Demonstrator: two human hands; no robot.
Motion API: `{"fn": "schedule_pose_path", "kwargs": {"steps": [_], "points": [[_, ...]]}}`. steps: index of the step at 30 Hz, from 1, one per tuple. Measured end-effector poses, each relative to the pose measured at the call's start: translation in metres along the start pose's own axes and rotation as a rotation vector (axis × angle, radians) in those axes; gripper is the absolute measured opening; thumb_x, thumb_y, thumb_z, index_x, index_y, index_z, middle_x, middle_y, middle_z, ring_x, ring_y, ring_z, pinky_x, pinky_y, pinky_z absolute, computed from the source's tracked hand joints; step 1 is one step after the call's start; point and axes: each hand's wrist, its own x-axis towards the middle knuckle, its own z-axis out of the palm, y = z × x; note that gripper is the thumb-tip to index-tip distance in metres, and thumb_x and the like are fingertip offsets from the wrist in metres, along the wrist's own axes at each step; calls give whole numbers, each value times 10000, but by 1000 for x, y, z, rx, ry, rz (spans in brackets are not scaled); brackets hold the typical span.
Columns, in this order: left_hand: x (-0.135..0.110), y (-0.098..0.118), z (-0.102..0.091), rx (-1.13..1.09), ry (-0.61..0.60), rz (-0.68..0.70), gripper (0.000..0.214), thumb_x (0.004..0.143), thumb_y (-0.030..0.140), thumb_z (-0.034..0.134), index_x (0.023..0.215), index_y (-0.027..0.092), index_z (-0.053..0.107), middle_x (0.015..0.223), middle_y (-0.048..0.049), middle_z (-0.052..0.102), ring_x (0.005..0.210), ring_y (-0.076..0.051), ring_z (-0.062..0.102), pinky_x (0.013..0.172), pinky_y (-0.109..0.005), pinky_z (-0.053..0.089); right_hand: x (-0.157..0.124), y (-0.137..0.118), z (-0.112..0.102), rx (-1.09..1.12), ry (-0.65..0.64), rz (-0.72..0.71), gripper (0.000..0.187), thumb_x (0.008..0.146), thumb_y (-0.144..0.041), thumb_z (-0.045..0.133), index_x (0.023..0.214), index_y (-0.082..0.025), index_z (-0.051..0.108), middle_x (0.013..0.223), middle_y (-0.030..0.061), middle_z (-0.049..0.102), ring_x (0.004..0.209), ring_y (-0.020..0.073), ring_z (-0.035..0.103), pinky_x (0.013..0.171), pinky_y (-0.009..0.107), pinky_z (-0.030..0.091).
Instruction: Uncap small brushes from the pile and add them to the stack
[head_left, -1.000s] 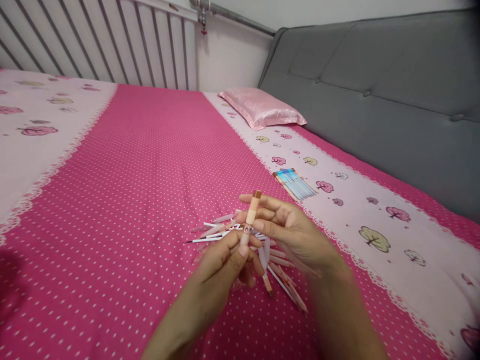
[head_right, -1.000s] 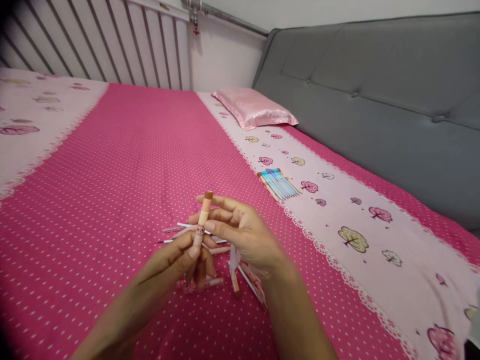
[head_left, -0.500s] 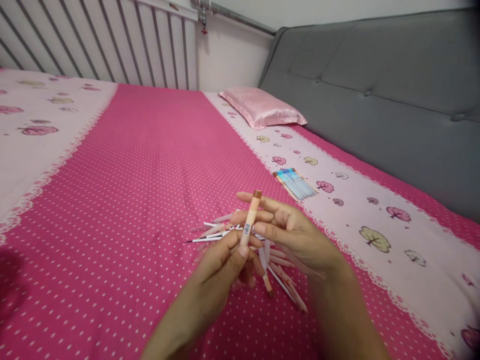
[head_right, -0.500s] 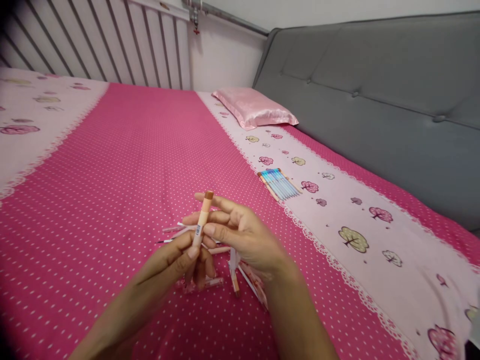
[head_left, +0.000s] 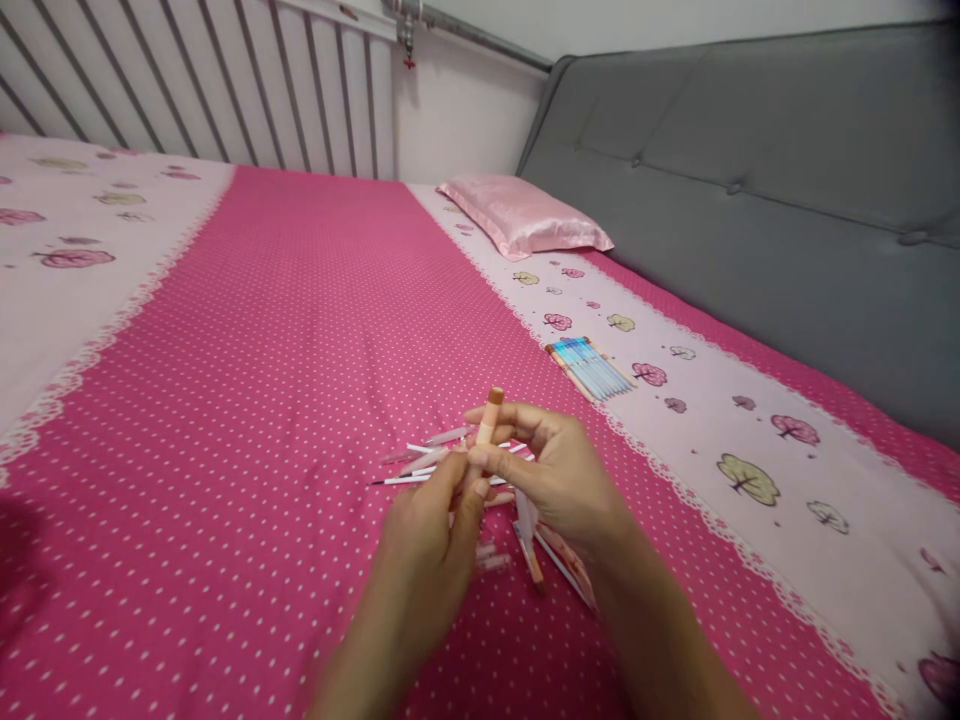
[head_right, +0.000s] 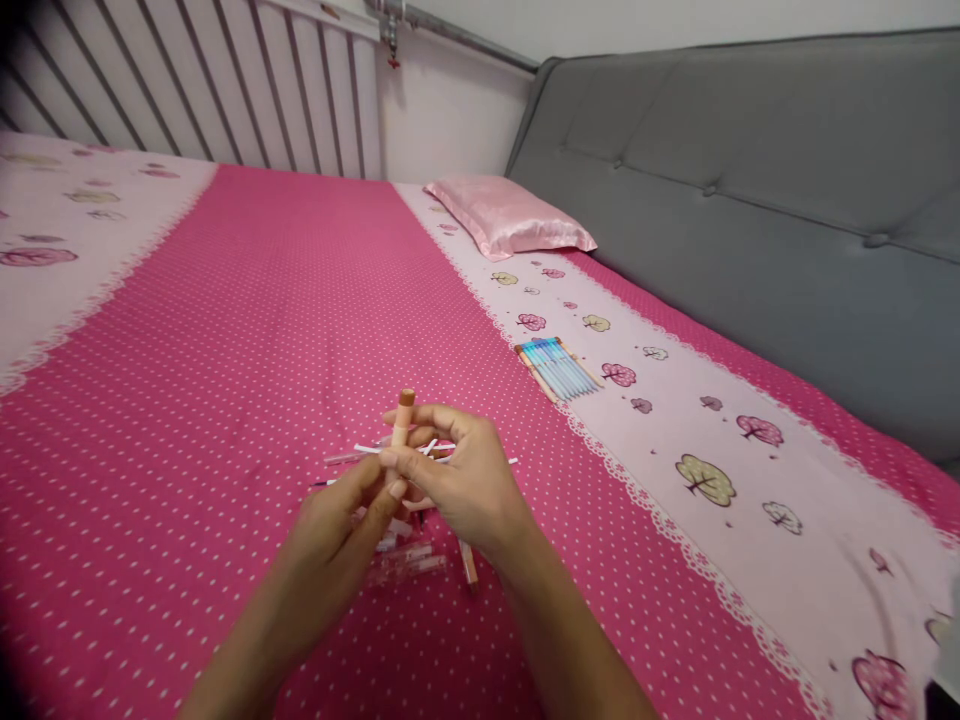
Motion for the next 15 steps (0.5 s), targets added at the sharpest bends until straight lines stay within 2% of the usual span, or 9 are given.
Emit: {"fn": "schedule_pose_path", "kwargs": {"steps": [3, 7, 11, 13, 15], "points": [[1, -1, 0, 15, 41, -45, 245, 893, 385, 401, 757, 206, 499, 712, -19, 595, 653, -188, 546, 596, -296, 392, 1, 1, 2, -26, 12, 3, 366, 665, -328, 783, 974, -172, 664, 809, 0, 602, 614, 126, 638, 541, 274, 585], [2, -2, 0, -37, 76, -85, 204, 860, 390, 472, 800, 215, 559, 769, -19, 643, 701, -193, 605, 585, -275, 426, 0, 0, 3, -62, -15, 8, 361, 692, -331, 763, 1001, -185, 649, 825, 5, 612, 653, 135, 645, 562, 276, 579], [4, -7, -4, -1, 140, -103, 209, 858, 396, 480, 843, 217, 589, 730, -19, 648, 674, -201, 618, 556, -270, 440, 1, -4, -7, -127, -117, -37, 417, 784, -279, 683, 1182, -230, 565, 1049, 53, 636, 927, 175, 644, 791, 342, 553], [5, -10, -7, 22, 186, -122, 237, 863, 408, 469, 880, 212, 600, 713, -24, 651, 646, -203, 618, 537, -269, 439, 6, -3, -16, -225, -86, -107, 373, 831, -232, 617, 1196, -208, 547, 1147, 82, 621, 1040, 176, 604, 896, 359, 500], [5, -11, -10, 28, 224, -134, 252, 864, 411, 465, 890, 202, 603, 691, -29, 652, 626, -202, 620, 522, -264, 436, 13, 1, -24, -392, 18, -165, 288, 858, -175, 548, 1145, -170, 568, 1124, 98, 639, 1028, 172, 607, 906, 354, 477]]}}
